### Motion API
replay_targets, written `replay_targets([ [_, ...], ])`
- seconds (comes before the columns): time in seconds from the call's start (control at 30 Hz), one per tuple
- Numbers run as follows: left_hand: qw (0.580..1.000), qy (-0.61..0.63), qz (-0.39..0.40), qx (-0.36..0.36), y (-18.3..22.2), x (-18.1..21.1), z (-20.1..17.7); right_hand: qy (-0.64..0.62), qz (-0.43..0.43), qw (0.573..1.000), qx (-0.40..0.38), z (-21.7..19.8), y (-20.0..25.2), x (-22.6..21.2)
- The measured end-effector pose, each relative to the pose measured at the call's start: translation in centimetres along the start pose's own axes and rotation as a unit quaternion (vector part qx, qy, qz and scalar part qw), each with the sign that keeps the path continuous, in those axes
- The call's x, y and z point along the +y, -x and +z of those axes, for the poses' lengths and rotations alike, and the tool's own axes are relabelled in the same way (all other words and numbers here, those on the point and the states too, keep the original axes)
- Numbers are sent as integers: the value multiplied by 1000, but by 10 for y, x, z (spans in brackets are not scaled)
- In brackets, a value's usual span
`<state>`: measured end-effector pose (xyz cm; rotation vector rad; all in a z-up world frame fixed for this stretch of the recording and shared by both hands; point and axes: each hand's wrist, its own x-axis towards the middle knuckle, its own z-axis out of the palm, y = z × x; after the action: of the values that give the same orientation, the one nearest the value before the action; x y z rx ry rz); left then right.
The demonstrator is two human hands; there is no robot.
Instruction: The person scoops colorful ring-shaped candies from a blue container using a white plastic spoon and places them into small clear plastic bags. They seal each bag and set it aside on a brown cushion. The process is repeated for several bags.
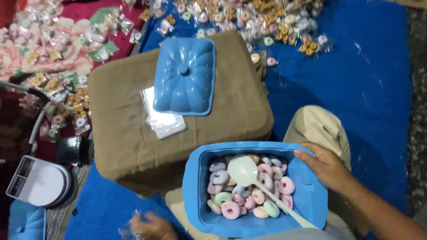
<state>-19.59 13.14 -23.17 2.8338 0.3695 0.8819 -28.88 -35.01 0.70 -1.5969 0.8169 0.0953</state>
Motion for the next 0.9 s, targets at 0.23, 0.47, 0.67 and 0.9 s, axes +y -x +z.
replay_targets([
  [0.23,904,413,107,19,-216,143,-109,13,25,997,-65,12,-27,-29],
  [0.47,965,225,83,-102,-266,215,-32,29,35,999,-29,6,-25,-11],
  [0.67,964,226,52,-129,-264,211,-28,-5,11,1000,22,-5,-17,23],
  [0.9,965,232,125,0,-258,207,-20,-59,-32,995,75,-23,15,41],
])
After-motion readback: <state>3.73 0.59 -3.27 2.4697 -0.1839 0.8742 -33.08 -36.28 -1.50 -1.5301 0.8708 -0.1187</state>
